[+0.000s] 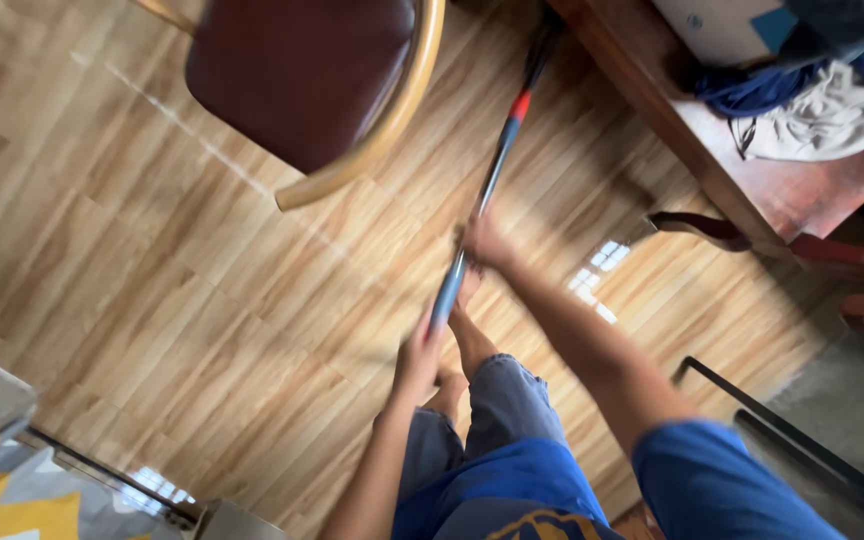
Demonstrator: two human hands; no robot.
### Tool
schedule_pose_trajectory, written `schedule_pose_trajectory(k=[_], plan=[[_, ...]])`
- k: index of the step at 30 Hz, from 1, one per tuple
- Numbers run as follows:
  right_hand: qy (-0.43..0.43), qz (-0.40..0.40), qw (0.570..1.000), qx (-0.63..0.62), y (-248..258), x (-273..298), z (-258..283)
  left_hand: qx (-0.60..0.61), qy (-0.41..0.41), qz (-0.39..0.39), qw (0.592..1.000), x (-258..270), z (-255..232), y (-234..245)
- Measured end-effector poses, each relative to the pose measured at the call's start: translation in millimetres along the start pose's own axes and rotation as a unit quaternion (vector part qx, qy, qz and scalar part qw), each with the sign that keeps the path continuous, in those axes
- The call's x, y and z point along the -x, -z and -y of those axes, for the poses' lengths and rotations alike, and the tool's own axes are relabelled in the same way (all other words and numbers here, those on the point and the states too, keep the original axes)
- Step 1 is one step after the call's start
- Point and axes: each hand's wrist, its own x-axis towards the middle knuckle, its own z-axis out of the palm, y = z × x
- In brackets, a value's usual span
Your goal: The person sweeps the floor using a broom, moving around furniture and reaching into corners throughout the room.
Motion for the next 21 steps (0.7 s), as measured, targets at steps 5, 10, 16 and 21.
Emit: schedule_pose_trajectory(k=[5, 10, 16, 21], plan=[[0.210, -0.024, 0.965, -0.157, 66.0, 132.8, 149.8, 0.103, 0.158, 0.031, 0.982, 183.2, 39.7, 64.1], [0.012, 0.146, 0.987, -0.066, 88.8, 49.5, 130.7, 0.185, 0.134, 0.020, 0.973, 111.0, 10.0, 63.2], [-0.304, -0.104, 0.786, -0.529, 151.8, 61.4, 113.7, -0.136, 0.129, 0.196, 0.962, 34.8, -93.2, 38.9], [-0.227, -0.347, 0.833, -0.367, 190.3, 137.5, 197.7, -0.219, -0.108, 0.226, 0.943, -1.1, -83.9, 60.1]])
